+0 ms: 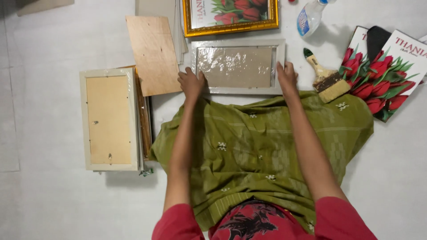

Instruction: Assembling picture frames by applying adhesive with a brush and inserting pictures and backing boards.

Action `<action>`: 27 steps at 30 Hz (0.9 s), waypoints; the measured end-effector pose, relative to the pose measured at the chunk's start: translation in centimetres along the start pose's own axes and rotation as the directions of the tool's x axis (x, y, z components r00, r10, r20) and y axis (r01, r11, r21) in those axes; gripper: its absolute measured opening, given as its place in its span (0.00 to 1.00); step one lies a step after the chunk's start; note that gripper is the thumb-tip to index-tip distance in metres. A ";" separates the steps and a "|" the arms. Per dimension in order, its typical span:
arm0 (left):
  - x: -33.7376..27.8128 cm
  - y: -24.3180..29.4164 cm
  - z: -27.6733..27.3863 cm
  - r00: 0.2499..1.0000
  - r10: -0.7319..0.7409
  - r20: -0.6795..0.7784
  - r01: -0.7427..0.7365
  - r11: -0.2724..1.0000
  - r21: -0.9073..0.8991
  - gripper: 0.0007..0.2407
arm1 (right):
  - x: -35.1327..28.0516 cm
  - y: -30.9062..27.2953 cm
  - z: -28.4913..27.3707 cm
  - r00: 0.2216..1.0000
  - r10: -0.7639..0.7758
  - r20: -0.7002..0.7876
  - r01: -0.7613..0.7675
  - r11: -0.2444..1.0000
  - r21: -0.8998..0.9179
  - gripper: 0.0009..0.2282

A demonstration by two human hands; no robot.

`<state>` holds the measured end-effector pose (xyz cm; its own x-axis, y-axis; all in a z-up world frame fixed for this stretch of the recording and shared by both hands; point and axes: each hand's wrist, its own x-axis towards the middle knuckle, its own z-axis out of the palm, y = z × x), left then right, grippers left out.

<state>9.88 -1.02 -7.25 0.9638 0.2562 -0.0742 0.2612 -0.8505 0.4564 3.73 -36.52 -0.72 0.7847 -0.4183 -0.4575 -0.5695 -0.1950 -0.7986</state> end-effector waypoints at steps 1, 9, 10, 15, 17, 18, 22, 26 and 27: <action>-0.2 0.2 0.2 1.000 -0.019 -0.024 0.019 1.000 -0.009 0.24 | 0.6 0.8 -0.3 0.997 -0.077 0.017 0.076 0.996 0.055 0.32; -2.9 2.6 -3.1 0.980 -0.065 0.190 0.095 0.984 -0.151 0.36 | 2.3 1.4 -4.9 0.956 -0.292 0.037 0.294 0.955 -0.036 0.24; -3.0 2.8 -3.6 0.976 -0.030 0.214 0.063 0.987 -0.150 0.35 | 3.5 2.1 -5.3 0.961 -0.275 0.029 0.277 0.957 -0.087 0.23; -1.7 -0.3 -3.1 0.968 -0.008 0.250 0.067 0.971 -0.227 0.19 | 3.6 1.8 -8.8 0.904 -0.426 -0.020 0.392 0.847 -0.358 0.16; -0.1 -4.1 -0.1 0.962 0.012 0.274 0.001 0.999 -0.049 0.19 | 2.5 1.0 -10.4 0.917 -0.397 -0.050 0.273 0.713 -0.645 0.21; -0.2 -4.2 -0.2 0.962 0.014 0.272 -0.001 0.999 -0.048 0.19 | 2.8 1.9 -11.0 0.916 -0.397 -0.052 0.274 0.714 -0.644 0.21; -0.2 -4.6 -0.2 0.937 0.108 0.331 -0.121 0.992 0.020 0.19 | 5.0 5.7 -12.4 0.939 -0.343 0.020 0.226 0.572 -0.789 0.24; 0.3 -5.6 0.7 0.932 0.118 0.344 -0.146 0.988 0.056 0.20 | 5.8 6.4 -13.0 0.958 -0.281 0.049 0.209 0.572 -0.793 0.22; 0.0 -5.1 -0.1 0.934 0.117 0.338 -0.144 0.988 0.057 0.20 | 6.1 6.4 -13.0 0.957 -0.286 0.052 0.214 0.571 -0.792 0.22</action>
<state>8.52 3.42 -9.47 0.9486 -0.0153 -0.3160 0.1224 -0.9033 0.4112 1.67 -51.83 -3.55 0.9265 -0.2981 -0.2298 -0.3514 -0.9038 -0.2444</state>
